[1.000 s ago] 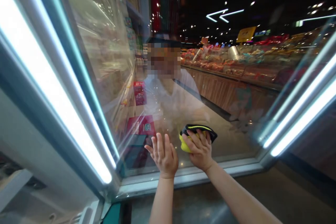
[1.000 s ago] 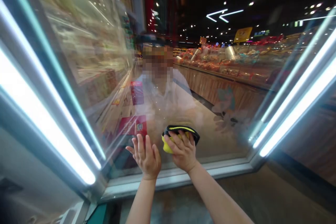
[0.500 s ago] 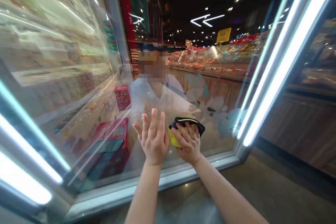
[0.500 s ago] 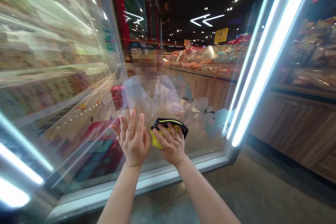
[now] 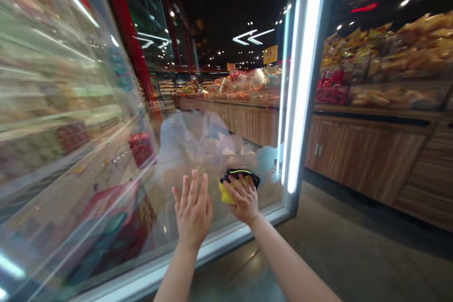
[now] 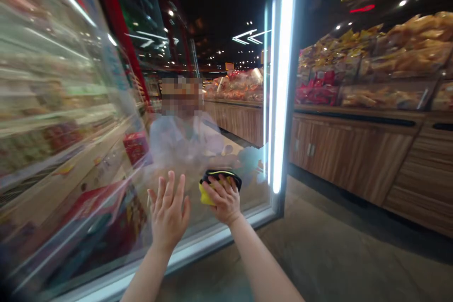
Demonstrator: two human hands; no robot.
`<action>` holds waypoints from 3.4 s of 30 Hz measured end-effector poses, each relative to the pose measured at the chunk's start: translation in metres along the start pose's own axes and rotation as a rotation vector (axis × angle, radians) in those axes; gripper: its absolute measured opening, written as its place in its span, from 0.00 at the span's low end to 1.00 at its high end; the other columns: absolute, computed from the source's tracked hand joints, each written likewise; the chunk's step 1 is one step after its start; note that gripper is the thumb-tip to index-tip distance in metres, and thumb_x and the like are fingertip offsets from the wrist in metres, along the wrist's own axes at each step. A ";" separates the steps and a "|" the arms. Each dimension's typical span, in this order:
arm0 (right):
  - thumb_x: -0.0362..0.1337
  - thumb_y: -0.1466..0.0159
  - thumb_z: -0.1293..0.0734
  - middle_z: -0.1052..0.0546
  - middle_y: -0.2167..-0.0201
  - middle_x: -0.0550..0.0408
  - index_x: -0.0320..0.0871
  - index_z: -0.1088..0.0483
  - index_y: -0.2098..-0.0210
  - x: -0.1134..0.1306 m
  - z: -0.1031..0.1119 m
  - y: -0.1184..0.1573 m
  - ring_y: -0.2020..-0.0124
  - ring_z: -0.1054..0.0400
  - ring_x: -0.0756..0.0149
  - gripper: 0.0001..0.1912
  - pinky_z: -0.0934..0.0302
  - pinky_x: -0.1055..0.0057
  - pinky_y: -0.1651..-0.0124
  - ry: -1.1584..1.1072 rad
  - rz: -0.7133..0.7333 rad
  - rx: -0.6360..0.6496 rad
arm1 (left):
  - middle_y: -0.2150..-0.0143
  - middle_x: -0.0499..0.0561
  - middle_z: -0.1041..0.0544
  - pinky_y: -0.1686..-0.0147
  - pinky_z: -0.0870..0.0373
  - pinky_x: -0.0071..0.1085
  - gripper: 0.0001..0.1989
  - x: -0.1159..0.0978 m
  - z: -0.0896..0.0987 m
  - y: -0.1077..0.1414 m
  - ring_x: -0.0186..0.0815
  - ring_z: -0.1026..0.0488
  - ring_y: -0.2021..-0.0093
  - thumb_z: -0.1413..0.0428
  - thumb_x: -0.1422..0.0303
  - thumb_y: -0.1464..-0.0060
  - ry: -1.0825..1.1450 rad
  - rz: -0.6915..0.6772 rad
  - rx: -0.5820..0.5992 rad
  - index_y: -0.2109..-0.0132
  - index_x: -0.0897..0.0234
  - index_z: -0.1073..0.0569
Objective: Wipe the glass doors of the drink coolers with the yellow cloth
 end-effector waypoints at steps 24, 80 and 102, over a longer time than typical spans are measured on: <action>0.36 0.33 0.38 0.45 0.26 0.47 0.46 0.53 0.25 -0.099 0.044 -0.040 0.23 0.61 0.53 0.39 0.49 0.47 0.28 0.049 -0.399 -0.075 | 0.25 0.52 0.47 0.25 0.69 0.45 0.38 -0.067 -0.075 0.007 0.37 0.59 0.24 0.47 0.71 0.37 0.215 -0.125 0.046 0.25 0.52 0.52; 0.32 0.35 0.35 0.32 0.32 0.58 0.60 0.37 0.32 0.053 -0.012 0.012 0.29 0.45 0.53 0.33 0.57 0.47 0.27 0.002 0.069 0.225 | 0.29 0.60 0.38 0.25 0.71 0.49 0.37 0.061 0.002 0.075 0.40 0.53 0.25 0.49 0.74 0.38 -0.117 -0.105 0.032 0.25 0.62 0.50; 0.36 0.35 0.33 0.24 0.40 0.55 0.57 0.36 0.33 0.032 0.007 0.026 0.31 0.42 0.55 0.32 0.64 0.53 0.25 0.083 0.156 0.125 | 0.28 0.55 0.40 0.24 0.67 0.49 0.38 0.076 0.017 0.089 0.41 0.53 0.24 0.46 0.74 0.38 -0.074 -0.003 -0.072 0.25 0.57 0.51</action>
Point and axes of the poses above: each hand's wrist, its own y-axis away from the middle knuckle, its own z-axis out of the back of the hand, x = y × z, the point moved 2 cm from there along -y, towards the middle knuckle
